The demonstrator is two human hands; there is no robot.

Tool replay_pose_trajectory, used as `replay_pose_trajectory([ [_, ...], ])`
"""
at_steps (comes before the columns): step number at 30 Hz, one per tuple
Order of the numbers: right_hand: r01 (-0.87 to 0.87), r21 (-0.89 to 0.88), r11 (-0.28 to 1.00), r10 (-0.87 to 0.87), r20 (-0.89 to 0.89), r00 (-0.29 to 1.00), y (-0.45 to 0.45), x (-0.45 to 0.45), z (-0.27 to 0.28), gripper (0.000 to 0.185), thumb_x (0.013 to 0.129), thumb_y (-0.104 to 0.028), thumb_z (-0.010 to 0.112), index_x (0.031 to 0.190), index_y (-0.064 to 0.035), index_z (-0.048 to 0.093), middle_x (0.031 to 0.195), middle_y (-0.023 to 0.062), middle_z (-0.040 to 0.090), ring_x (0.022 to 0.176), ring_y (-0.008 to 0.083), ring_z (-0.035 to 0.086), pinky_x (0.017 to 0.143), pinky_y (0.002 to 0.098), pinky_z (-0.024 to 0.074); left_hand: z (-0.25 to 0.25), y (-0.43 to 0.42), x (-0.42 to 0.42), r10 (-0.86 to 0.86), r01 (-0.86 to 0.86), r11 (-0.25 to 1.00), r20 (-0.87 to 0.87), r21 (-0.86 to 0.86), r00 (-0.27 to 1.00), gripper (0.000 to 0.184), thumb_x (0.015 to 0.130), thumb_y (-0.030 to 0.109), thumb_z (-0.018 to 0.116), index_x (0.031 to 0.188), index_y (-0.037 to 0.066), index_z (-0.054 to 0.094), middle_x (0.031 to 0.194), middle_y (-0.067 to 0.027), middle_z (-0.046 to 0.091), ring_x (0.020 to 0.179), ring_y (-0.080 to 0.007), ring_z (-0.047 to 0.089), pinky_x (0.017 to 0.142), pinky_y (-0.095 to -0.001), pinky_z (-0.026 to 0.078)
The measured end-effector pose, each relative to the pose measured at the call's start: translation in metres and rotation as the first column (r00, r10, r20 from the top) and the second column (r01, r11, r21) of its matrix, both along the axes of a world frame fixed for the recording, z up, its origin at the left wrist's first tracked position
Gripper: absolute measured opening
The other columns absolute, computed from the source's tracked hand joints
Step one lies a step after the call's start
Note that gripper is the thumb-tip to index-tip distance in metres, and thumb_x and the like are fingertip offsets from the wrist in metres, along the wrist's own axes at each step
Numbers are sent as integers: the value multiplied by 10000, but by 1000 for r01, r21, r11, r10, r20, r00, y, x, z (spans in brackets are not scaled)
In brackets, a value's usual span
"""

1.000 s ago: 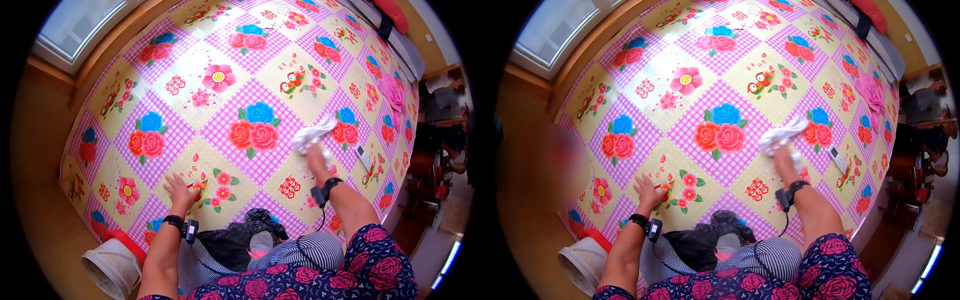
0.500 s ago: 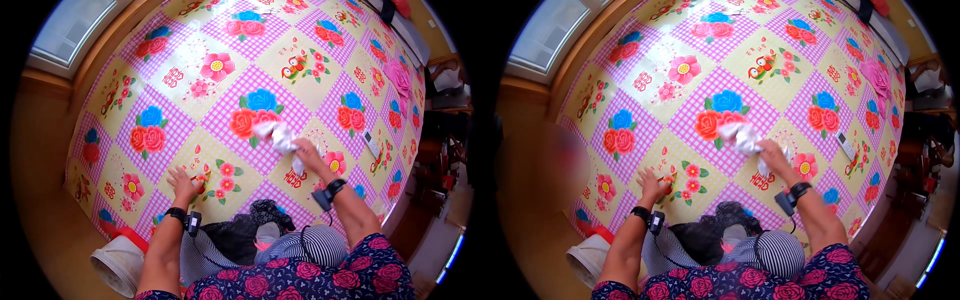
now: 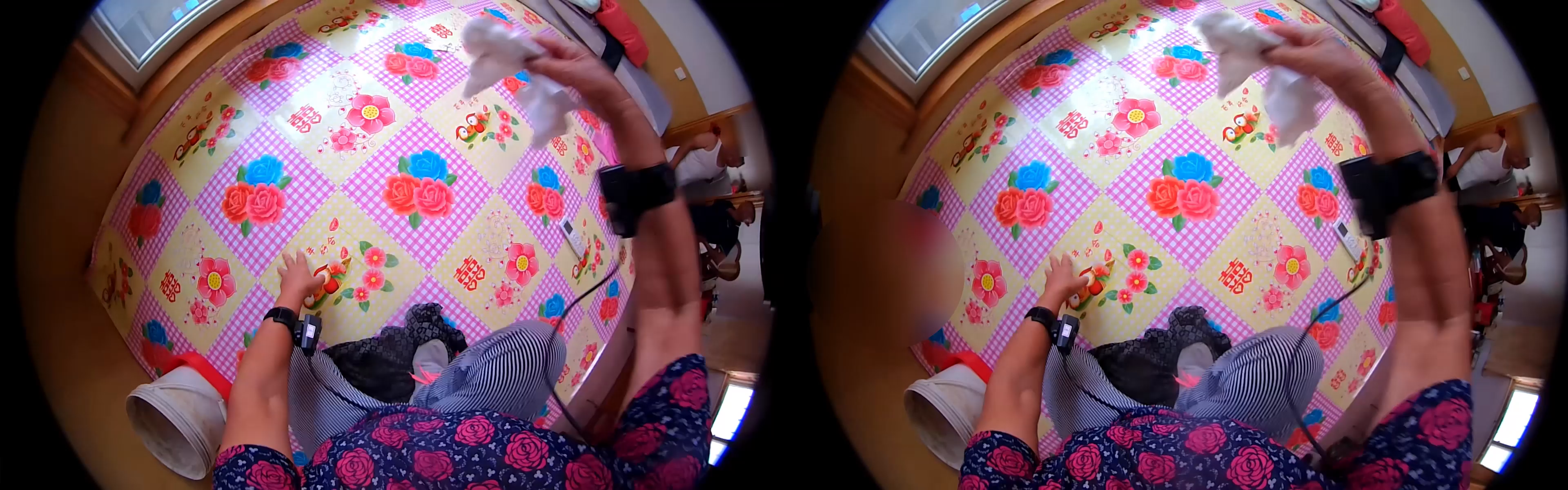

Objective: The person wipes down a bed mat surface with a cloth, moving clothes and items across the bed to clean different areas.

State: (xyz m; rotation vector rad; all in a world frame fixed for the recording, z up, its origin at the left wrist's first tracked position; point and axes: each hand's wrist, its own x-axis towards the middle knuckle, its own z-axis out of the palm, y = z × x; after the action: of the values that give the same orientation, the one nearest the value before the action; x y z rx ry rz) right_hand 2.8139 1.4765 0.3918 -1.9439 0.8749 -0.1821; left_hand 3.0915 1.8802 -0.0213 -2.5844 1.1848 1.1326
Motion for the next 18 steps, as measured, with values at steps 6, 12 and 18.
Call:
replay_pose_trajectory([
  [6, -135, -321, 937, -23, -444, 896, 30, -80, 192, 645, 826, -430, 694, 1341, -81, 524, 1144, 128, 620, 1041, 230, 630, 873, 409, 547, 36, 3, 21, -30, 14, 995, -156, -100, 987, 691, 722, 432, 694, 1253, 20, 532, 1407, -250, 397, 1197, -417, 509, 979, -456, 449],
  [12, 283, -95, 954, -297, -409, 863, 91, -178, 79, 386, 750, -58, 664, 1134, -56, 623, 920, 16, 623, 857, 120, 611, 767, 278, 503, -20, 22, 49, -111, 80, 968, -121, -238, 986, 507, 763, 387, 626, 1129, 37, 608, 1247, -225, 550, 1131, -360, 555, 937, -437, 468],
  [18, 122, 472, 873, -151, 22, 988, 204, -113, -258, 437, 806, -179, 754, 1201, -49, 621, 1119, 58, 646, 982, 137, 614, 880, 295, 503, 8, 25, 39, -29, 9, 984, -111, -177, 993, 592, 763, 390, 626, 1241, 51, 543, 1454, -233, 403, 1289, -360, 462, 1024, -418, 421],
])
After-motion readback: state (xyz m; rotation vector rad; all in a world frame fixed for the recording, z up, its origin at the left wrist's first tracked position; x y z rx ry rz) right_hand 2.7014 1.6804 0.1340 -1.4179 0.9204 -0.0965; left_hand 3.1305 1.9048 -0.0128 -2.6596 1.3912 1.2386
